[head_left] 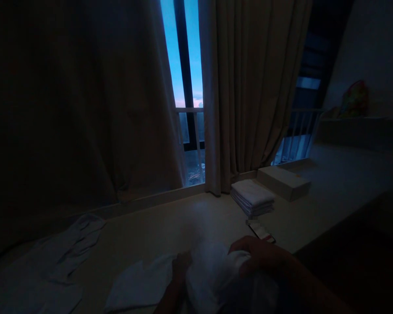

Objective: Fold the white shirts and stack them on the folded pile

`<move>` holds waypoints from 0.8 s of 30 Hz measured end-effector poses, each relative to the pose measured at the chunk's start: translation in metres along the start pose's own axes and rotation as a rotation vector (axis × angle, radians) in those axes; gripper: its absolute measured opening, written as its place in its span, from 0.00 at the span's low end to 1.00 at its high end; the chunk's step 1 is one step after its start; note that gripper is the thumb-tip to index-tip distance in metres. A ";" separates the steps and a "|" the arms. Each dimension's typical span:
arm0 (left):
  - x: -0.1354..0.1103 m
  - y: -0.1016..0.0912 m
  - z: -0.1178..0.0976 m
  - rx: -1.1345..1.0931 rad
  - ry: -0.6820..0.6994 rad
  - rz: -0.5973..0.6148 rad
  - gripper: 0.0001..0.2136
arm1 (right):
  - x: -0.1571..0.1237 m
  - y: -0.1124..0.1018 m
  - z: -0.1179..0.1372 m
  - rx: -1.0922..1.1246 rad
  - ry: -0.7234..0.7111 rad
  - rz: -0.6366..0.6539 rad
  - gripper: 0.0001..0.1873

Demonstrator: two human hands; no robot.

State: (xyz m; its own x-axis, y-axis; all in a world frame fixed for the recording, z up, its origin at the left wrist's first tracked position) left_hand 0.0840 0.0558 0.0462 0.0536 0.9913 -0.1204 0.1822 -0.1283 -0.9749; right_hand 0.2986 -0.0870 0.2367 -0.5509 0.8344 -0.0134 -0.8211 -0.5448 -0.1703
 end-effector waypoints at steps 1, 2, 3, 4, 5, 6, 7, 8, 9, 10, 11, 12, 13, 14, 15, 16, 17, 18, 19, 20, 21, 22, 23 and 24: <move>-0.005 -0.003 0.004 -0.030 -0.002 -0.003 0.17 | -0.002 -0.007 0.001 -0.031 0.002 -0.033 0.25; -0.009 -0.008 0.011 -0.057 -0.009 -0.011 0.15 | -0.003 -0.015 0.002 -0.063 0.003 -0.071 0.26; -0.014 -0.014 0.022 -0.085 -0.022 -0.024 0.15 | -0.003 -0.023 0.003 -0.092 0.002 -0.111 0.26; -0.019 -0.022 0.036 -0.112 -0.042 -0.041 0.15 | -0.002 -0.032 0.003 -0.118 -0.003 -0.158 0.24; -0.023 -0.031 0.053 -0.133 -0.064 -0.058 0.16 | -0.001 -0.041 0.003 -0.136 -0.016 -0.208 0.22; -0.027 -0.042 0.073 -0.160 -0.090 -0.079 0.17 | -0.001 -0.050 0.004 -0.153 -0.036 -0.258 0.19; -0.032 -0.055 0.095 -0.190 -0.121 -0.102 0.17 | 0.000 -0.060 0.005 -0.172 -0.061 -0.310 0.16; -0.036 -0.071 0.118 -0.226 -0.153 -0.131 0.17 | 0.001 -0.070 0.006 -0.198 -0.086 -0.357 0.14; -0.043 -0.091 0.144 -0.324 -0.208 -0.197 0.16 | 0.002 -0.080 0.007 -0.235 -0.111 -0.398 0.12; -0.050 -0.111 0.170 -0.412 -0.269 -0.259 0.15 | 0.004 -0.089 0.007 -0.281 -0.132 -0.431 0.11; -0.057 -0.133 0.192 -0.474 -0.311 -0.331 0.14 | 0.006 -0.099 0.007 -0.331 -0.149 -0.457 0.11; -0.065 -0.156 0.210 -0.508 -0.343 -0.403 0.13 | 0.010 -0.108 0.007 -0.384 -0.164 -0.478 0.12; -0.072 -0.176 0.226 -0.517 -0.392 -0.462 0.12 | 0.015 -0.116 0.005 -0.438 -0.176 -0.495 0.13; -0.078 -0.197 0.240 -0.513 -0.448 -0.530 0.13 | 0.022 -0.125 0.003 -0.492 -0.180 -0.507 0.14; -0.081 -0.214 0.247 -0.493 -0.474 -0.576 0.14 | 0.030 -0.133 0.000 -0.551 -0.175 -0.521 0.14; -0.080 -0.229 0.249 -0.463 -0.470 -0.610 0.14 | 0.040 -0.141 -0.004 -0.620 -0.155 -0.527 0.15; -0.075 -0.241 0.246 -0.421 -0.436 -0.625 0.15 | 0.051 -0.148 -0.009 -0.707 -0.115 -0.530 0.15; -0.066 -0.249 0.240 -0.351 -0.380 -0.622 0.16 | 0.062 -0.155 -0.015 -0.802 -0.060 -0.532 0.15; -0.053 -0.252 0.231 -0.266 -0.321 -0.607 0.16 | 0.073 -0.162 -0.021 -0.892 -0.001 -0.532 0.14; -0.040 -0.252 0.223 -0.178 -0.271 -0.584 0.17 | 0.083 -0.167 -0.027 -0.969 0.057 -0.532 0.14; -0.026 -0.247 0.215 -0.099 -0.235 -0.562 0.16 | 0.092 -0.172 -0.033 -1.027 0.108 -0.535 0.13; -0.012 -0.240 0.208 -0.033 -0.212 -0.538 0.16 | 0.100 -0.175 -0.040 -1.062 0.150 -0.542 0.13; 0.000 -0.231 0.203 0.019 -0.209 -0.515 0.15 | 0.107 -0.176 -0.047 -1.074 0.181 -0.553 0.13; 0.009 -0.221 0.201 0.051 -0.233 -0.502 0.14 | 0.112 -0.176 -0.057 -1.073 0.207 -0.561 0.13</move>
State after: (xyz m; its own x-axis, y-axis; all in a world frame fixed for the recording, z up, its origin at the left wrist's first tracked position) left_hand -0.1528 0.0994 0.2230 -0.2472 0.9116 0.3284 0.0811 0.3572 -0.9305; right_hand 0.3893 0.1072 0.2093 -0.0464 0.9820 0.1833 -0.3440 0.1566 -0.9258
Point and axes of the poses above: each hand's wrist, its own x-axis towards the middle knuckle, its own y-axis out of the palm, z = x × y, the point moved 8 cm from there along x, towards the middle knuckle, and after that the axes turned 10 degrees about -y, right-handed, at the moved point
